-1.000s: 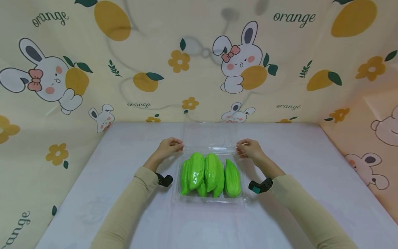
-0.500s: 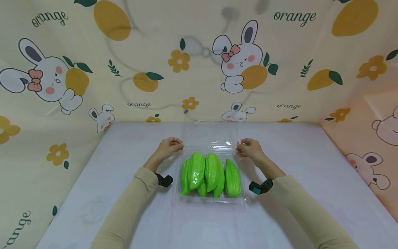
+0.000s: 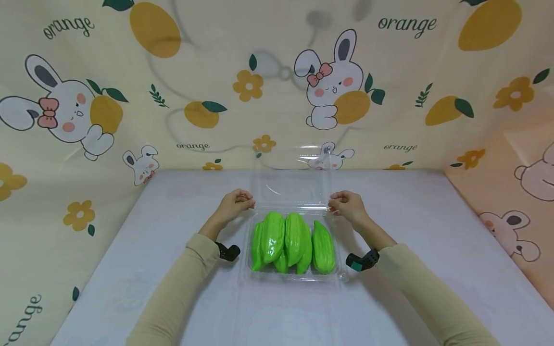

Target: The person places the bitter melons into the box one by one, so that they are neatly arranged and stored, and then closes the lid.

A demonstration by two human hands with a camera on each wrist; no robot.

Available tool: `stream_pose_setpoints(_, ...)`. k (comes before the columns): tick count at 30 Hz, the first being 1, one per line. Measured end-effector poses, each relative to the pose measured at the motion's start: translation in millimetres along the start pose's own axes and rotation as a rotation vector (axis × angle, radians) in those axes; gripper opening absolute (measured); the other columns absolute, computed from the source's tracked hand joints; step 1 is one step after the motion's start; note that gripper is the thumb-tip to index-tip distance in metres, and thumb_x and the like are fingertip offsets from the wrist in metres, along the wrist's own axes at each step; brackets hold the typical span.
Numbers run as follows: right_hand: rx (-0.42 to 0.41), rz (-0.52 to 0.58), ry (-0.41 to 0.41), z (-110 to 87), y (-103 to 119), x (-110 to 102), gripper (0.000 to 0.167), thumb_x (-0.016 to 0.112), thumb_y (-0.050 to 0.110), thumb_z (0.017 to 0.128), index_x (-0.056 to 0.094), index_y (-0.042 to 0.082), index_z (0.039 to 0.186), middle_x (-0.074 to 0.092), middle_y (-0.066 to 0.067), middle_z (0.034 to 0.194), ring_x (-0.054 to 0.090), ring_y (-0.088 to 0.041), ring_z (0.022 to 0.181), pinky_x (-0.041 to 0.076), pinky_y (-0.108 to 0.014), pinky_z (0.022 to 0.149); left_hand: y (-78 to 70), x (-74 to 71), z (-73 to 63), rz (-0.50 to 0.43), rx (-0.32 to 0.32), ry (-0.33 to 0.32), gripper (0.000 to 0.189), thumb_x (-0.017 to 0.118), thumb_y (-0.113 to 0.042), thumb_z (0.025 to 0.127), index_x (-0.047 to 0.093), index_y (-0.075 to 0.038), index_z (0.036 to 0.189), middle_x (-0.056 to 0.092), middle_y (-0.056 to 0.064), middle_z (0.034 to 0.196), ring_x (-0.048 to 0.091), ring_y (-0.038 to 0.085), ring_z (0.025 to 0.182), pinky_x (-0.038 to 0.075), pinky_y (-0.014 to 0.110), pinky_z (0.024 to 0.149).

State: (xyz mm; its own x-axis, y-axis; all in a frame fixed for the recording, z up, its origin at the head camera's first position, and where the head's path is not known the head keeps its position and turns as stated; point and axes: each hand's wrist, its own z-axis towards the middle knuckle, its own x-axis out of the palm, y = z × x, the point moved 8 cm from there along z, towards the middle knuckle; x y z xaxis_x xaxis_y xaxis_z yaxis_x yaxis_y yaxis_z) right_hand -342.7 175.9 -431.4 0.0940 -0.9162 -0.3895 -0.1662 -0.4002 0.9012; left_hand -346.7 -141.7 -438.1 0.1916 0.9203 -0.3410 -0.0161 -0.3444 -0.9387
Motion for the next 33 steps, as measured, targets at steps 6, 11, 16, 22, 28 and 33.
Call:
stream_pose_setpoints(6,-0.043,0.029,-0.005,-0.9,4,-2,0.032,0.056,0.008,0.095,0.052,-0.011,0.12,0.061,0.009,0.077,0.062,-0.001,0.067,0.057,-0.019,0.067,-1.1,-0.6,-1.2,0.001,0.002,-0.009,0.02,0.059,-0.01,0.095,0.056,0.005,0.108,0.069,0.01,0.093,0.064,0.006,0.082,0.054,0.047,0.093)
stream_pose_setpoints(11,-0.083,0.012,-0.049,1.0,10,-9,0.03,0.057,0.006,0.093,0.055,-0.012,0.117,0.061,0.01,0.074,0.061,0.001,0.064,0.057,-0.017,0.064,-2.2,-0.1,-1.8,0.005,0.015,-0.011,0.019,0.06,-0.01,0.094,0.056,0.004,0.106,0.069,0.014,0.097,0.068,0.023,0.091,0.054,0.048,0.092)
stream_pose_setpoints(16,-0.124,-0.042,-0.099,2.8,19,-15,0.028,0.059,0.008,0.092,0.058,-0.01,0.113,0.062,0.009,0.075,0.06,0.003,0.063,0.057,-0.017,0.063,-3.5,-1.6,-2.5,0.047,0.06,-0.022,0.017,0.062,-0.008,0.093,0.056,0.003,0.104,0.067,0.022,0.102,0.065,0.04,0.1,0.055,0.039,0.085)
stream_pose_setpoints(22,-0.2,-0.116,-0.148,1.2,35,-23,0.024,0.06,0.01,0.093,0.062,-0.008,0.11,0.067,-0.011,0.091,0.059,0.004,0.065,0.055,-0.013,0.063,-4.0,-3.2,-4.0,0.099,0.101,-0.034,0.015,0.063,-0.01,0.093,0.057,0.001,0.102,0.067,0.022,0.103,0.066,0.037,0.096,0.049,0.015,0.07)
stream_pose_setpoints(28,-0.258,-0.097,-0.185,-2.2,52,-32,0.023,0.061,0.009,0.093,0.063,-0.009,0.108,0.065,-0.003,0.084,0.057,0.008,0.064,0.055,-0.011,0.063,-7.1,-4.2,-4.8,0.116,0.141,-0.063,0.017,0.066,-0.008,0.09,0.058,0.003,0.1,0.068,0.023,0.102,0.065,0.018,0.083,0.047,0.012,0.068)
stream_pose_setpoints(33,-0.332,-0.085,-0.227,-5.2,62,-37,0.022,0.062,0.004,0.091,0.065,-0.01,0.107,0.066,-0.007,0.084,0.055,0.012,0.063,0.052,-0.007,0.061,-6.6,-5.0,-4.6,0.138,0.155,-0.09,0.017,0.067,-0.008,0.089,0.059,0.003,0.099,0.068,0.023,0.102,0.061,0.01,0.082,0.048,0.011,0.069)
